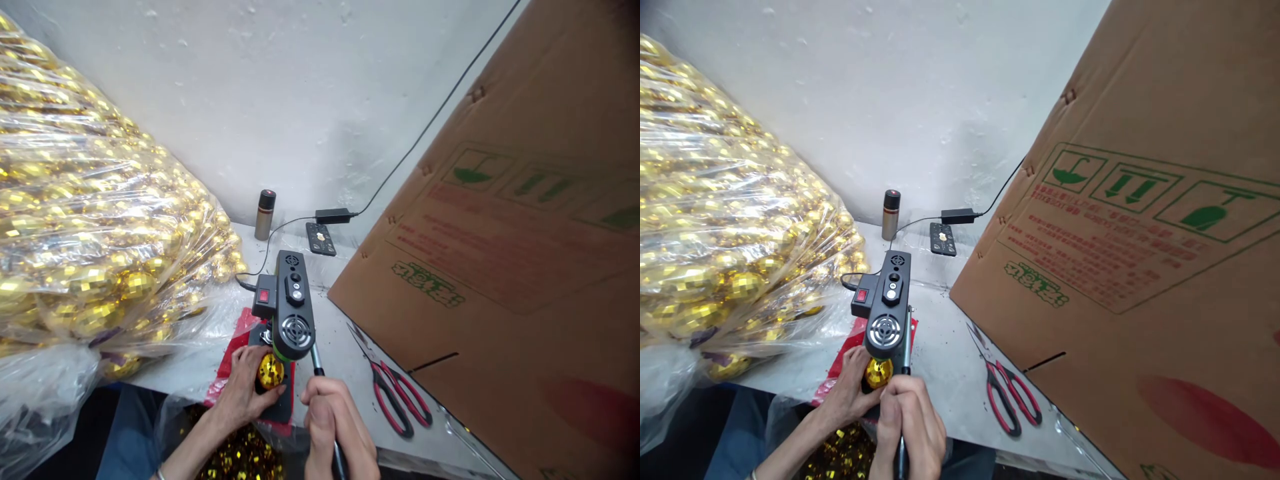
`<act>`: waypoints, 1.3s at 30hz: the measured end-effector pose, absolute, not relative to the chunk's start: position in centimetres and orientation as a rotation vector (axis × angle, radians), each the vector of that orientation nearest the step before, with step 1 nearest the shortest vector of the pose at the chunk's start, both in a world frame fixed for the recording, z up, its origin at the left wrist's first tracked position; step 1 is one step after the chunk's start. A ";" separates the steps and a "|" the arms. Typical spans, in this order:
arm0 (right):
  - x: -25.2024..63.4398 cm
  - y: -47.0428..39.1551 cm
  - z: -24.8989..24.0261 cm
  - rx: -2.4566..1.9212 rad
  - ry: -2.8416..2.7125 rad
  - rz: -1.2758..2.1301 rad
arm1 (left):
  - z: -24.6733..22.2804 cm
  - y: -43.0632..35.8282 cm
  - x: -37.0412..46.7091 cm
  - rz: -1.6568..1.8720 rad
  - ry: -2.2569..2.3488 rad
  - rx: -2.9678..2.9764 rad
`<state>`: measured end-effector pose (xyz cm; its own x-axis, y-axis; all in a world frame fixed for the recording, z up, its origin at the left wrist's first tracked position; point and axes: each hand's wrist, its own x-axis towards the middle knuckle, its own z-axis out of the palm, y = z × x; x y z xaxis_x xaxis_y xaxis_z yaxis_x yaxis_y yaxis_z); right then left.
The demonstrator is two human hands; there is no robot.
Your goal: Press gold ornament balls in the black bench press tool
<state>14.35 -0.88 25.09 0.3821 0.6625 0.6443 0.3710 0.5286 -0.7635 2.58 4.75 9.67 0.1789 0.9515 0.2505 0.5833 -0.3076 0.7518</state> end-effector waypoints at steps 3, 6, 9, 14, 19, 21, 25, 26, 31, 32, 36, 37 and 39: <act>14.2 -1.0 24.7 -1.083 -1.222 0.231 | 9.9 4.8 2.9 0.948 1.448 1.982; 14.1 -1.0 23.7 -1.098 -1.216 0.198 | 10.1 4.9 3.0 0.931 1.451 1.996; 13.9 -1.0 22.4 -1.098 -1.215 0.170 | 10.1 5.0 3.0 0.927 1.441 1.997; 13.4 -0.6 21.7 -1.074 -1.169 0.128 | 9.8 5.0 2.9 0.927 1.422 1.976; 12.8 -0.3 21.7 -1.088 -1.115 0.068 | 9.6 4.9 2.8 0.958 1.393 1.986; 12.9 -0.2 21.4 -1.087 -1.127 0.056 | 9.7 4.8 2.8 0.956 1.391 1.987; 13.8 -0.2 20.6 -1.056 -1.202 0.042 | 9.7 4.8 3.0 0.944 1.397 1.975; 14.1 -0.2 20.4 -1.039 -1.225 0.043 | 9.7 4.7 3.0 0.947 1.401 1.974; 14.6 0.0 20.0 -0.992 -1.260 0.051 | 9.6 4.7 3.0 0.942 1.401 1.964; 14.6 0.0 20.0 -0.991 -1.257 0.049 | 9.7 4.7 2.9 0.937 1.396 1.957; 14.1 0.1 20.1 -0.999 -1.231 0.032 | 10.2 5.0 3.0 0.902 1.393 1.914; 14.0 0.1 20.1 -0.999 -1.221 0.030 | 10.3 5.0 3.0 0.893 1.394 1.905; 13.8 0.1 20.2 -1.005 -1.199 0.032 | 10.5 5.0 3.1 0.878 1.389 1.895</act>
